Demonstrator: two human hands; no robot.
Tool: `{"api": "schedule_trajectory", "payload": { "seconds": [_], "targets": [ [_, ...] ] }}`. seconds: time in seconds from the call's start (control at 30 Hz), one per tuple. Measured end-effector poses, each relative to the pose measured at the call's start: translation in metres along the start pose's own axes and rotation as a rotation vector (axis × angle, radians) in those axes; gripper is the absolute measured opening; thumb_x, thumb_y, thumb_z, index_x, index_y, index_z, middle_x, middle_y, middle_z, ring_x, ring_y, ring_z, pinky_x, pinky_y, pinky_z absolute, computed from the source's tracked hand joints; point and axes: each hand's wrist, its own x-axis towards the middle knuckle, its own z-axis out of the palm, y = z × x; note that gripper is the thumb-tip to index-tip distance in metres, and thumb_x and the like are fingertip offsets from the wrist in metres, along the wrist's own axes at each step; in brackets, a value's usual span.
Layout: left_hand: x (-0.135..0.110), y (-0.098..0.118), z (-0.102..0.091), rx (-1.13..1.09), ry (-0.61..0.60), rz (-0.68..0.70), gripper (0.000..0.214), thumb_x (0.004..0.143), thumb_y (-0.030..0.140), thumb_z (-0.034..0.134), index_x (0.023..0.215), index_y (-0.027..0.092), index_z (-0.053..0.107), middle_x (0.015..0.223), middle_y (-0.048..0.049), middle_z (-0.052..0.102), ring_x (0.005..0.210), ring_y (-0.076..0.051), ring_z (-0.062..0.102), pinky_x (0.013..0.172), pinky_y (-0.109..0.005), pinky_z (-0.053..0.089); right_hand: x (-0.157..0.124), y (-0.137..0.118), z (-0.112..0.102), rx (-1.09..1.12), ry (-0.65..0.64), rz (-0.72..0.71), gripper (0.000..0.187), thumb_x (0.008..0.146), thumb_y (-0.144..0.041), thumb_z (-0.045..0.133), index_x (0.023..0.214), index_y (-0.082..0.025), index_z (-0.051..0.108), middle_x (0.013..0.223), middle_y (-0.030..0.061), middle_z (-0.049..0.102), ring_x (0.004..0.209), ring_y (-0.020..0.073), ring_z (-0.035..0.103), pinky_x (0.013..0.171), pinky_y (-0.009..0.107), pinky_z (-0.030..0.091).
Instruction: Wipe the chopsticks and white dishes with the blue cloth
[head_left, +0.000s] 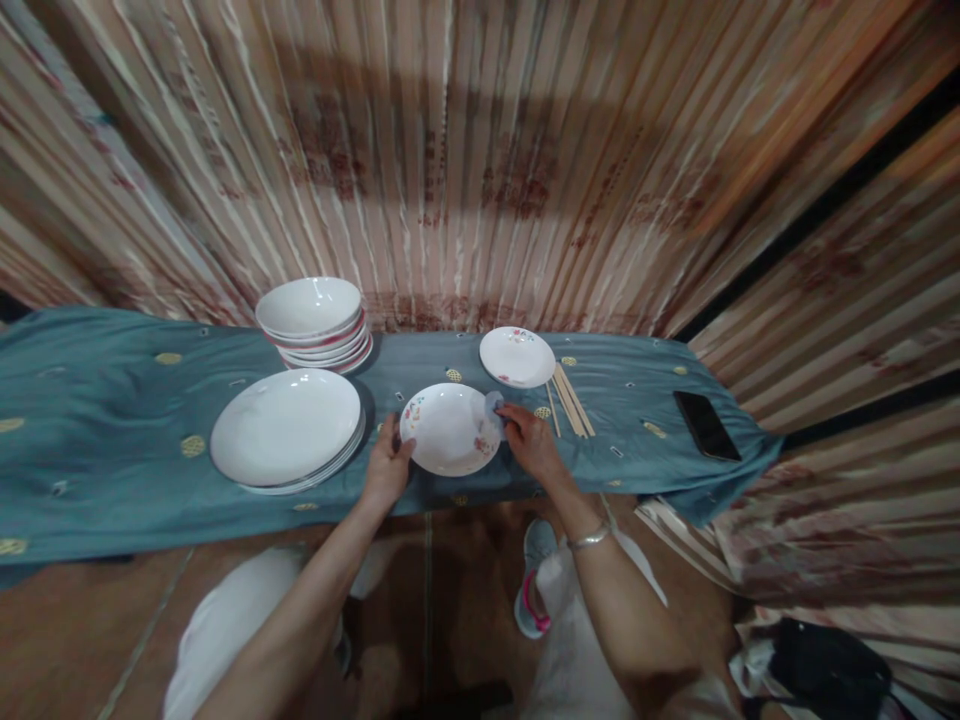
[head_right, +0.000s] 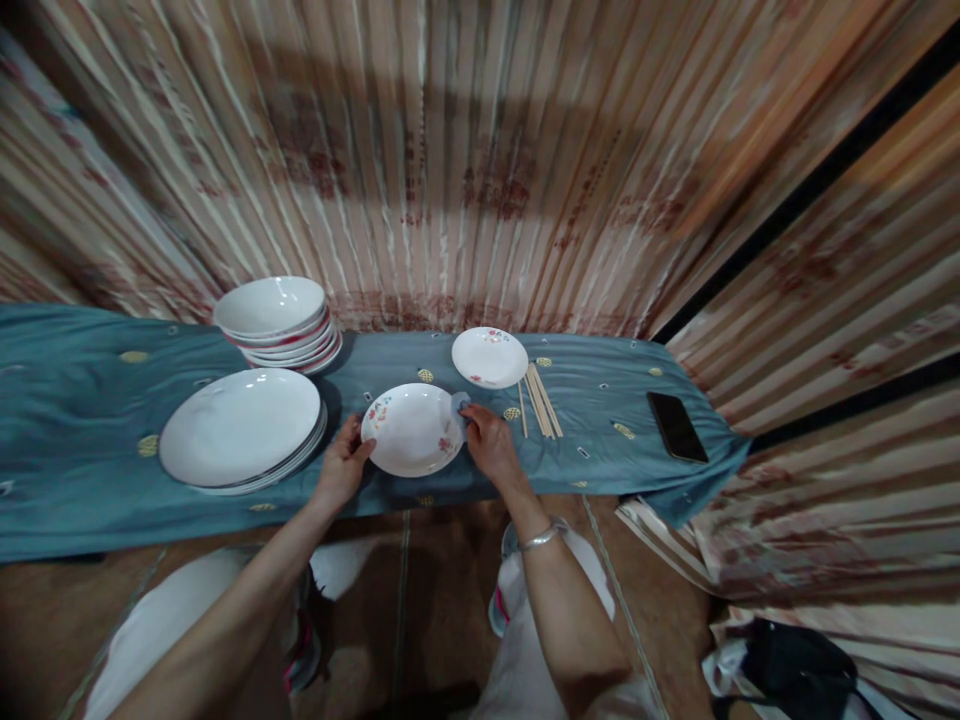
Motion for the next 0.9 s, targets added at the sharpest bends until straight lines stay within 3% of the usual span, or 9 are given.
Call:
{"api": "schedule_trajectory", "payload": {
  "seconds": [0.13,0.27,0.37,0.6,0.9],
  "targets": [
    [-0.01,0.008,0.001,0.405,-0.023,0.313,0.055,0.074,0.033,0.067,0.126,0.019,0.056,0.137,-0.0134,0.052,0.133,-0.032,0.039,0.112,-0.048,0.024,0.001,0.004,0.001,0.043,0.015,-0.002,0.038,0.076,-0.006,0.042,0.1,-0.019,0.068,0.11,0.0072,0.07,0.104,0.0187,0.065,0.098,0.038,0.048],
    [-0.03,0.018,0.008,0.767,-0.164,0.71,0.041,0.085,0.032,0.056,0.124,0.02,0.056,0.141,-0.0151,0.048,0.137,-0.03,0.033,0.111,-0.053,0.024,0.002,0.005,0.001,0.078,0.022,0.01,0.037,0.076,-0.005,0.043,0.099,-0.02,0.069,0.11,0.0068,0.07,0.104,0.0191,0.065,0.098,0.037,0.048],
    [-0.047,0.02,0.016,0.948,-0.305,0.841,0.035,0.085,0.031,0.057,0.118,0.02,0.06,0.134,-0.0147,0.055,0.135,-0.03,0.037,0.111,-0.057,0.019,0.002,0.003,0.002,0.091,0.029,0.023,0.037,0.075,-0.005,0.044,0.098,-0.02,0.069,0.11,0.0074,0.07,0.104,0.0202,0.065,0.098,0.038,0.047],
    [-0.06,0.017,0.03,1.102,-0.485,0.739,0.033,0.08,0.014,0.055,0.11,0.022,0.065,0.119,-0.0109,0.067,0.122,-0.03,0.052,0.11,-0.064,0.01,0.003,0.002,0.003,0.099,0.056,0.052,0.037,0.074,-0.005,0.044,0.096,-0.018,0.07,0.105,0.0072,0.072,0.101,0.0204,0.066,0.094,0.036,0.05],
    [-0.058,0.02,0.036,1.125,-0.504,0.7,0.038,0.082,0.005,0.048,0.108,0.024,0.068,0.12,-0.0104,0.066,0.118,-0.028,0.056,0.11,-0.066,0.006,0.002,0.002,0.003,0.112,0.052,0.061,0.037,0.074,-0.006,0.044,0.096,-0.021,0.07,0.104,0.0043,0.073,0.1,0.0192,0.067,0.095,0.036,0.049]
  ]
}}
